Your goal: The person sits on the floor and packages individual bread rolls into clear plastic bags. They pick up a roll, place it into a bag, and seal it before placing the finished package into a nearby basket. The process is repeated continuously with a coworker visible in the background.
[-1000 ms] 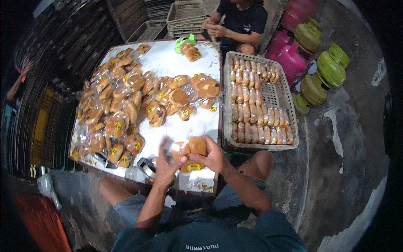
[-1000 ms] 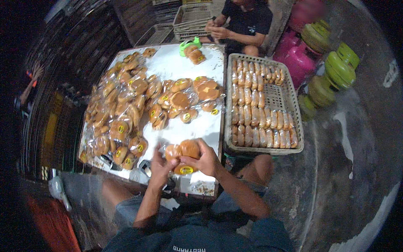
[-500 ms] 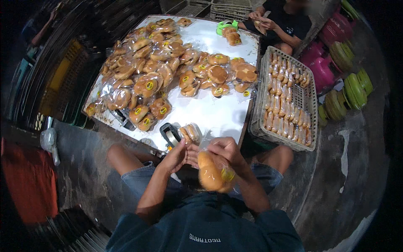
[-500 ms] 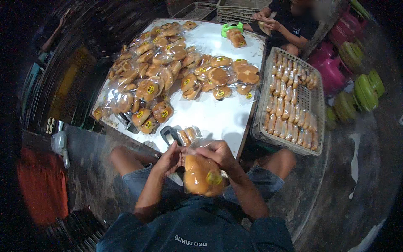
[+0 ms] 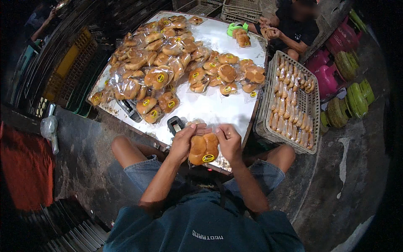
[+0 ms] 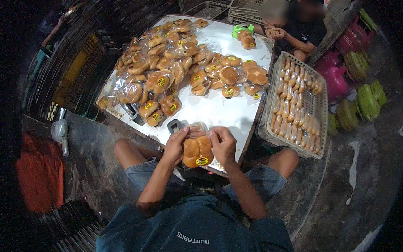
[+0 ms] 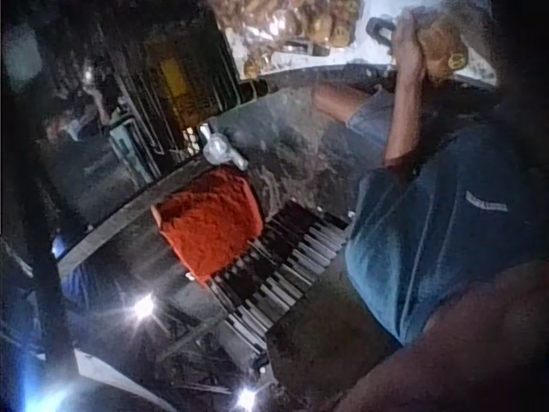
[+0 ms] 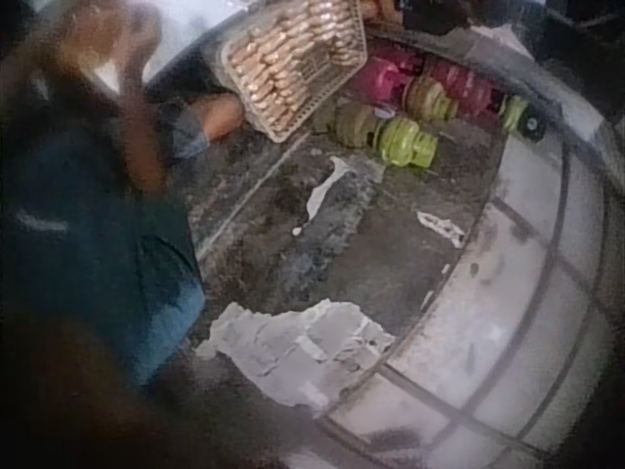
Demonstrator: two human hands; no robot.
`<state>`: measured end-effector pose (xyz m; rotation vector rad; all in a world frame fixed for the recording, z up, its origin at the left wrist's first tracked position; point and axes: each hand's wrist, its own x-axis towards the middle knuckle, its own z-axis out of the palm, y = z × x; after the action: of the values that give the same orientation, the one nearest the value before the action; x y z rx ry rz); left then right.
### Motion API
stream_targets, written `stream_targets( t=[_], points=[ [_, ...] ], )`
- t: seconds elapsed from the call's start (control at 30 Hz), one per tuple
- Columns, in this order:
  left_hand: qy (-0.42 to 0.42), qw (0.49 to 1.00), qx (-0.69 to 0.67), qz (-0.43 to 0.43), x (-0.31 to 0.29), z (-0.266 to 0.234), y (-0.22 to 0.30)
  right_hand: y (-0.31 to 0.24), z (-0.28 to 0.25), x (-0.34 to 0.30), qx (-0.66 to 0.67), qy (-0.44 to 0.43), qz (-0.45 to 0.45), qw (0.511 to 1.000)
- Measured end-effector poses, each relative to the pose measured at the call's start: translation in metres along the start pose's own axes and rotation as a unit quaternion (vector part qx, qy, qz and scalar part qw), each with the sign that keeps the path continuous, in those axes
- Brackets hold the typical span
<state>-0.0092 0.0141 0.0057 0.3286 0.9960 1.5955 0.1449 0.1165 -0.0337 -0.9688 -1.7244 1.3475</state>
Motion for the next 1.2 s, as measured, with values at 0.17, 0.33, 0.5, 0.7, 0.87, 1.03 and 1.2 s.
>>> stream_targets(
  t=[0.17,0.33,0.5,0.7,0.87,1.03,1.2],
  points=[
    [-0.034,0.980,0.172,0.091,-0.005,-0.004,-0.001,-0.032,0.014,-0.019,-0.167,0.020,-0.254,0.953],
    [0.115,0.776,0.508,0.354,-0.004,0.007,-0.002,-0.021,0.002,-0.011,0.086,-0.179,0.029,0.980],
    [-0.010,0.772,0.517,0.369,-0.017,0.015,-0.004,-0.023,-0.005,-0.003,0.376,-0.244,0.032,0.893],
    [0.018,0.898,0.433,0.083,-0.012,0.005,0.005,-0.048,-0.014,0.003,0.246,-0.143,0.013,0.959],
    [0.047,0.912,0.405,0.044,-0.017,0.000,-0.008,-0.042,-0.005,-0.005,0.069,-0.096,0.035,0.992],
    [0.066,0.905,0.303,0.290,-0.008,-0.002,-0.018,-0.047,-0.015,-0.003,-0.094,-0.170,-0.150,0.970],
    [0.069,0.938,0.338,0.025,-0.009,-0.013,-0.004,-0.030,-0.010,0.005,-0.062,-0.169,-0.054,0.982]
  ],
)
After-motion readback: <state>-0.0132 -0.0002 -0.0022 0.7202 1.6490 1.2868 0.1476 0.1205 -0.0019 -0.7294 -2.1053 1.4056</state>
